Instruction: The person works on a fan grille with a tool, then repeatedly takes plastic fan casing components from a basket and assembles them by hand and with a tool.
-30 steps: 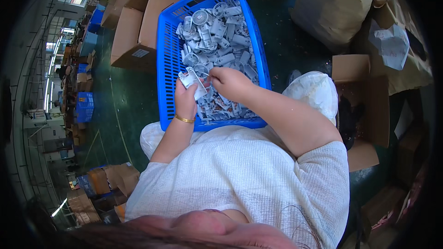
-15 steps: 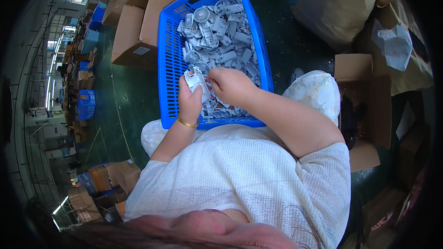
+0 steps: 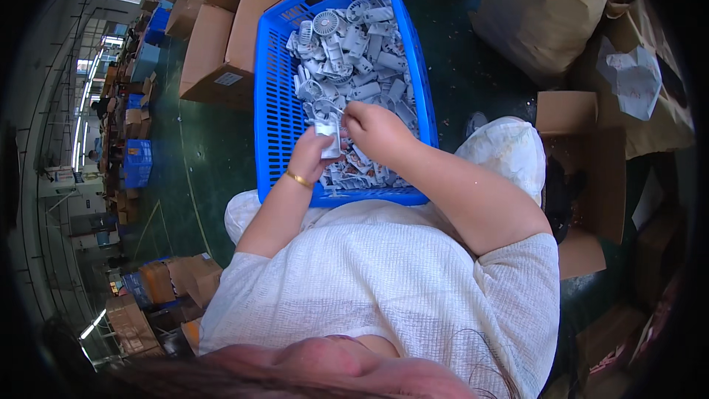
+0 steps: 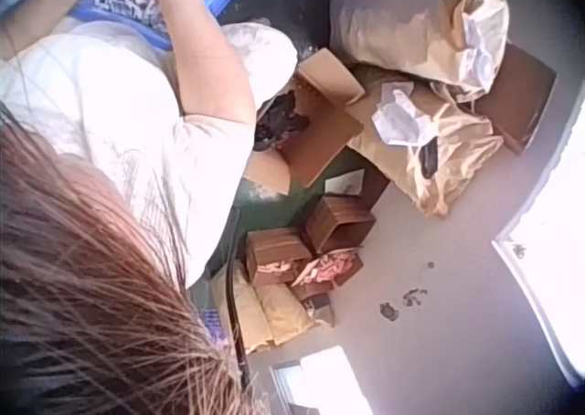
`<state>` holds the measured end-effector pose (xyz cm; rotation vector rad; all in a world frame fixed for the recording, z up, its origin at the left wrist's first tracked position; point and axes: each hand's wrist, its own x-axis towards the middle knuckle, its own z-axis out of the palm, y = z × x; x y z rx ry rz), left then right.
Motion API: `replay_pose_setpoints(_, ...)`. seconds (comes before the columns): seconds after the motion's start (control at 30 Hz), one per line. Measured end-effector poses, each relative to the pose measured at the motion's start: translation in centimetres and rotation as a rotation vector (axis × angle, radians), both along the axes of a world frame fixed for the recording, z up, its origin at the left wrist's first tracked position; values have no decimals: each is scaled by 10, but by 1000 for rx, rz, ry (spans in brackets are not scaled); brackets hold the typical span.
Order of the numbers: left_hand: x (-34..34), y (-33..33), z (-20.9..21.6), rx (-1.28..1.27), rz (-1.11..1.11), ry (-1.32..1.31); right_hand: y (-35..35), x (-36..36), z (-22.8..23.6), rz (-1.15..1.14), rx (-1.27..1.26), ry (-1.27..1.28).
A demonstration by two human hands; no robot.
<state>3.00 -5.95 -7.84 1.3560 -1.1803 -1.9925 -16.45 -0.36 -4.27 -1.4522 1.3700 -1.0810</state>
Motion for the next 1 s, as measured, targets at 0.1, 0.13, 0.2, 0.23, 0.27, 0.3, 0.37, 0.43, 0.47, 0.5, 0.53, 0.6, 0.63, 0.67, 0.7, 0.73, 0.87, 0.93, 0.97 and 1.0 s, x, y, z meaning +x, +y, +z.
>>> replay_pose_setpoints(0.1, 29, -35, -28, 446, 26, -68, -5, -2, -5, 2, 105, -117)
replay_pose_setpoints(0.13, 37, -49, -31, 515, 260, 81, -5, -2, -7, -20, 181, -179)
replay_pose_setpoints(0.2, 63, -102, -10, 243, 335, 162, -5, -2, -11, -16, 180, -217)
replay_pose_setpoints(0.23, 76, -137, 14, 101, 302, 187, -5, -2, -12, -13, 179, -221)
replay_pose_setpoints(0.27, 88, -163, 37, -81, 399, 273, -5, -1, -12, -21, 200, -215)
replay_pose_setpoints(0.3, 94, -183, 54, -352, 464, 421, -5, 0, -12, -5, 185, -225)
replay_pose_setpoints(0.37, 99, -212, 76, -449, 843, 319, -6, -1, -11, -10, 219, -202)
replay_pose_setpoints(0.43, 88, -219, 69, -378, 822, 247, -8, -1, -9, 1, 210, -216)
replay_pose_setpoints(0.47, 78, -212, 52, -346, 658, 146, -9, -2, -8, -12, 225, -212)
replay_pose_setpoints(0.5, 64, -205, 32, -320, 501, -1, -10, -3, -8, -16, 220, -194)
replay_pose_setpoints(0.53, 52, -190, 6, -450, 93, -211, -12, -4, -8, -22, 208, -205)
replay_pose_setpoints(0.6, 16, -151, -55, -306, -156, -423, -17, -8, -9, -96, 163, -267)
replay_pose_setpoints(0.63, 0, -129, -82, -219, -330, -496, -23, -11, -10, -124, 129, -325)
replay_pose_setpoints(0.67, -14, -106, -104, -126, -471, -552, -28, -14, -10, -190, 198, -361)
replay_pose_setpoints(0.7, -26, -84, -123, -191, -731, -580, -29, -23, -9, -171, 236, -508)
replay_pose_setpoints(0.73, -36, -66, -136, -321, -896, -564, -33, -26, -8, -192, 254, -610)
replay_pose_setpoints(0.87, -71, -12, -178, -657, -1287, -539, -40, -32, -2, -258, 371, -849)
replay_pose_setpoints(0.93, -79, 2, -198, -1192, -1349, -290, -41, -29, -1, -217, 403, -898)
replay_pose_setpoints(0.97, -84, 6, -208, -1310, -1351, -267, -42, -28, -2, -223, 432, -896)
replay_pose_setpoints(1.0, -88, 7, -218, -1292, -1398, -285, -43, -26, -3, -221, 436, -894)
